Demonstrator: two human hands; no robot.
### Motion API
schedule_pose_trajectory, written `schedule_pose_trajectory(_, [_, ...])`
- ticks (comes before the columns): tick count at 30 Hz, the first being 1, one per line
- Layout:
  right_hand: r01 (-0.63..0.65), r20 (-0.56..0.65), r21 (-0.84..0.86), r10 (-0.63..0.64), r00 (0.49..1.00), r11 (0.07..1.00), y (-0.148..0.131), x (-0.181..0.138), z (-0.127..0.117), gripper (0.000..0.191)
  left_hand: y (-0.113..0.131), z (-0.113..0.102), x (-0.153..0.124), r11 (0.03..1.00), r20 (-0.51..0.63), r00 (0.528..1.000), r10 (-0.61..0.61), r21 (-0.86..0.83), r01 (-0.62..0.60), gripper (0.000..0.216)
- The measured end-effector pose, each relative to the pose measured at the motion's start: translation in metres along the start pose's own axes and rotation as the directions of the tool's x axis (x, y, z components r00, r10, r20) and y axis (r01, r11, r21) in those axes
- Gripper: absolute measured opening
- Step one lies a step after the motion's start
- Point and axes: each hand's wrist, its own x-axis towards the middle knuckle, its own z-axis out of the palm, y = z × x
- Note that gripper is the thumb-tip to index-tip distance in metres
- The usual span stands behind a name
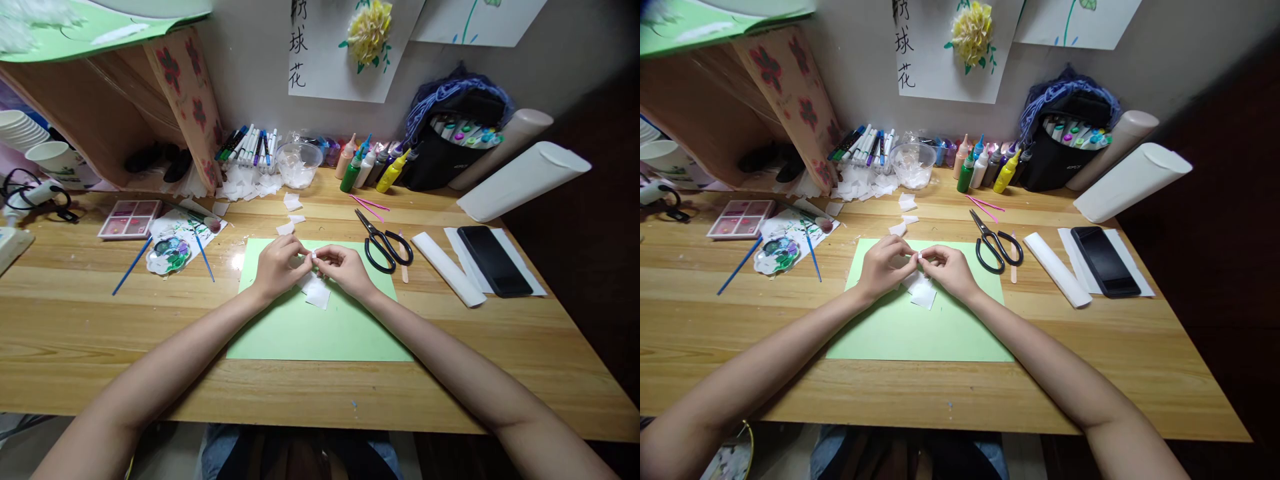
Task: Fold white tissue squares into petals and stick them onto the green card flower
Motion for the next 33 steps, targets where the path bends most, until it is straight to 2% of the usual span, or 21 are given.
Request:
schedule_pose_trajectory(21, [0.013, -0.025, 0.040, -0.012, 1.000, 0.999, 0.0000, 0.0007, -0.0005, 0.027, 0.0022, -0.0016, -0.0005, 1.000, 0.033, 0.999, 0.017, -0.026, -0.016, 0.013])
schedule_pose_trajectory(33, [0.000, -0.094, 0.053, 0.005, 0.996, 0.999, 0.0000, 0.0016, -0.0005, 0.028, 0.0023, -0.0040, 0.0043, 0.981, -0.071, 0.980, -0.184, -0.082, 0.178, 0.013])
